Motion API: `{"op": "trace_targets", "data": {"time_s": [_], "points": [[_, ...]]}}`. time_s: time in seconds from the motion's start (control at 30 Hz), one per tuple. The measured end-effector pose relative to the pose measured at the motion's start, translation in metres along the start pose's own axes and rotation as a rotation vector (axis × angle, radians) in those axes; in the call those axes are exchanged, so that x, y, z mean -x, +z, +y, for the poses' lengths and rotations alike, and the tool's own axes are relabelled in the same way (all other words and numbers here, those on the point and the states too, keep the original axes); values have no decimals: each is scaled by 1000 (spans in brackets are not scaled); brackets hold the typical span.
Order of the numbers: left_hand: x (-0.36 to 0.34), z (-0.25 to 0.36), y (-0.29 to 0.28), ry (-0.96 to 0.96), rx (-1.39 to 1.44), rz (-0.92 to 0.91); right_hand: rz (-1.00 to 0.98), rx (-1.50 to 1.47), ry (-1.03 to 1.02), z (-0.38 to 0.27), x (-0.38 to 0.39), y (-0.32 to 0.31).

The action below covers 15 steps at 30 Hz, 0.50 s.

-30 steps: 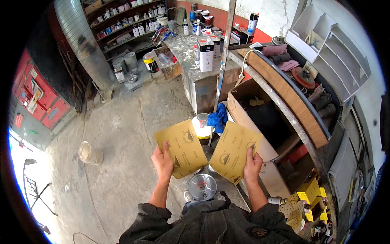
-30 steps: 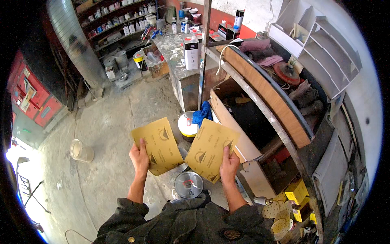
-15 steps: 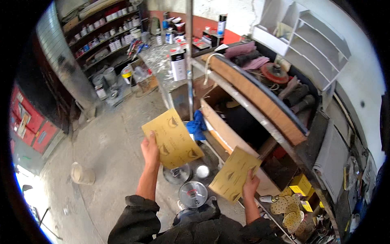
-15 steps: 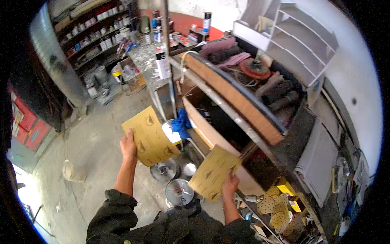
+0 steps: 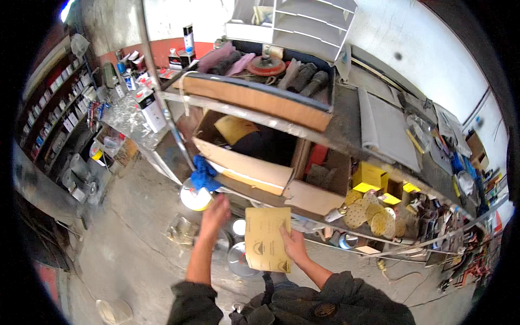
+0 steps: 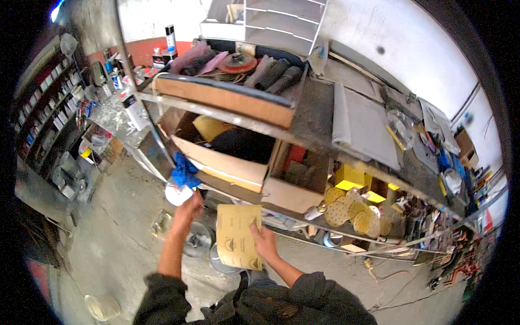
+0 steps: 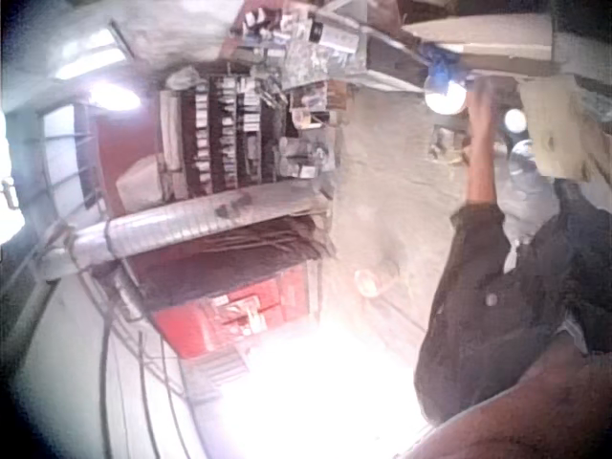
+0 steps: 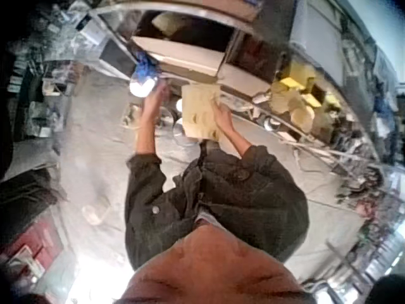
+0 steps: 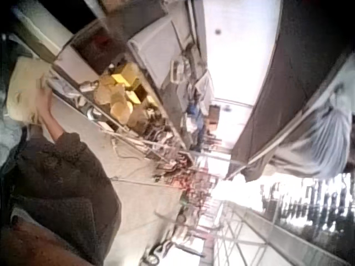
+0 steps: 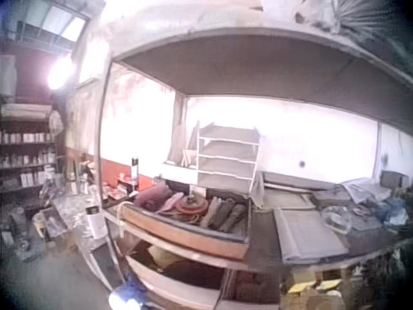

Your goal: The person retrieves a sanding block from a shelf, walks to a paint booth, and sands the surface of a black car bumper with the sanding block. The person repeatedly rubs the sanding block over the bumper's surface.

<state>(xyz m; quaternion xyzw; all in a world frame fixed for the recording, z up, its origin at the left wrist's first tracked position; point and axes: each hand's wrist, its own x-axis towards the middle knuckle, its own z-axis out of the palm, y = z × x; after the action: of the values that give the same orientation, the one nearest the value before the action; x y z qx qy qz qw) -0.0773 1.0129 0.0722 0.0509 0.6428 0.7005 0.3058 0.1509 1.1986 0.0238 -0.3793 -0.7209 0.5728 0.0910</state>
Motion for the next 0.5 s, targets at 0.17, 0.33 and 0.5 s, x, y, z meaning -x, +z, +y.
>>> {"op": "trace_targets", "data": {"time_s": [0.17, 0.33, 0.5], "points": [[252, -88, -154, -116, 315, 107, -556, 80, -296, -48, 114, 157], [518, -150, -274, 14, 585, 670, -1254, 387, -418, -67, 309, 323], [720, -177, -369, 177, 635, 1255, -1856, 420, -201, -78, 485, 476]]}}
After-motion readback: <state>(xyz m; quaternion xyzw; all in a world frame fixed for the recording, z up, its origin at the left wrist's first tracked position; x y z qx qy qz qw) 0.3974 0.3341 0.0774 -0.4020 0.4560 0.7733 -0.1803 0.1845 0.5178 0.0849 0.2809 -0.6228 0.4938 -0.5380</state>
